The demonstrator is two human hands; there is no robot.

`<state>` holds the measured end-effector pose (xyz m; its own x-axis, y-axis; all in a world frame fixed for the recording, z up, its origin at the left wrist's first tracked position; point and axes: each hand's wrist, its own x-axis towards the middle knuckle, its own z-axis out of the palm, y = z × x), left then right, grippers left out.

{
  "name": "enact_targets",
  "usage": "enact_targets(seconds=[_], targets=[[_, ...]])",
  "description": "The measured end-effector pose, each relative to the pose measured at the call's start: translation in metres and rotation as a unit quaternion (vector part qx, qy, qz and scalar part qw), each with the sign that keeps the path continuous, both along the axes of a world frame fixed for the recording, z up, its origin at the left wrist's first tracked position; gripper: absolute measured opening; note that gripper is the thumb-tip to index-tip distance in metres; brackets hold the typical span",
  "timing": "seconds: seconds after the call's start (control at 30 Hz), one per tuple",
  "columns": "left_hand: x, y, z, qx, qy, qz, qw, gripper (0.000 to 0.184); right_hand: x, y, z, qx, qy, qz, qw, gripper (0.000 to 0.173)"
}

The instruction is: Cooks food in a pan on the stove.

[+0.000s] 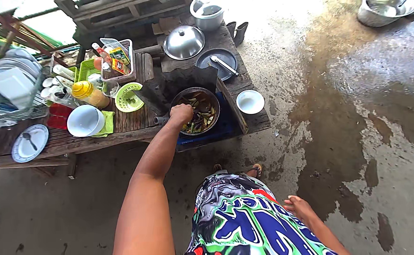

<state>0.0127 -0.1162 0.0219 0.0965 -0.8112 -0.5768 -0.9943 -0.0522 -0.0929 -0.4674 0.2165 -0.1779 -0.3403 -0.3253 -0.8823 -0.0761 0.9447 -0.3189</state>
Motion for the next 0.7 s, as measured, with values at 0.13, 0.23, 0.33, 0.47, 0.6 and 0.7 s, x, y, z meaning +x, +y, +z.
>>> enact_targets(seconds=[0.13,0.23,0.33,0.47,0.6,0.7], targets=[[0.002,0.003,0.004,-0.004,0.000,0.001,1.000,0.021,0.000,-0.007,0.002,-0.009,0.002,0.001,1.000,0.044],[0.004,0.008,0.000,-0.008,-0.004,-0.016,1.000,0.022,0.003,-0.008,0.003,-0.002,0.001,0.009,1.000,0.043],[0.022,0.003,0.014,-0.037,-0.010,0.009,0.999,0.020,0.001,-0.004,0.003,-0.001,0.001,0.012,1.000,0.043],[0.055,-0.001,0.019,-0.077,-0.007,0.065,0.995,0.024,0.002,0.000,0.009,0.013,0.006,0.023,1.000,0.043],[0.066,0.009,0.000,-0.059,-0.017,0.072,0.995,0.023,0.007,0.002,0.014,0.015,0.007,0.027,0.999,0.043],[0.071,0.011,0.017,-0.063,-0.029,0.075,0.995,0.023,0.006,0.003,0.009,0.014,0.002,0.022,1.000,0.043]])
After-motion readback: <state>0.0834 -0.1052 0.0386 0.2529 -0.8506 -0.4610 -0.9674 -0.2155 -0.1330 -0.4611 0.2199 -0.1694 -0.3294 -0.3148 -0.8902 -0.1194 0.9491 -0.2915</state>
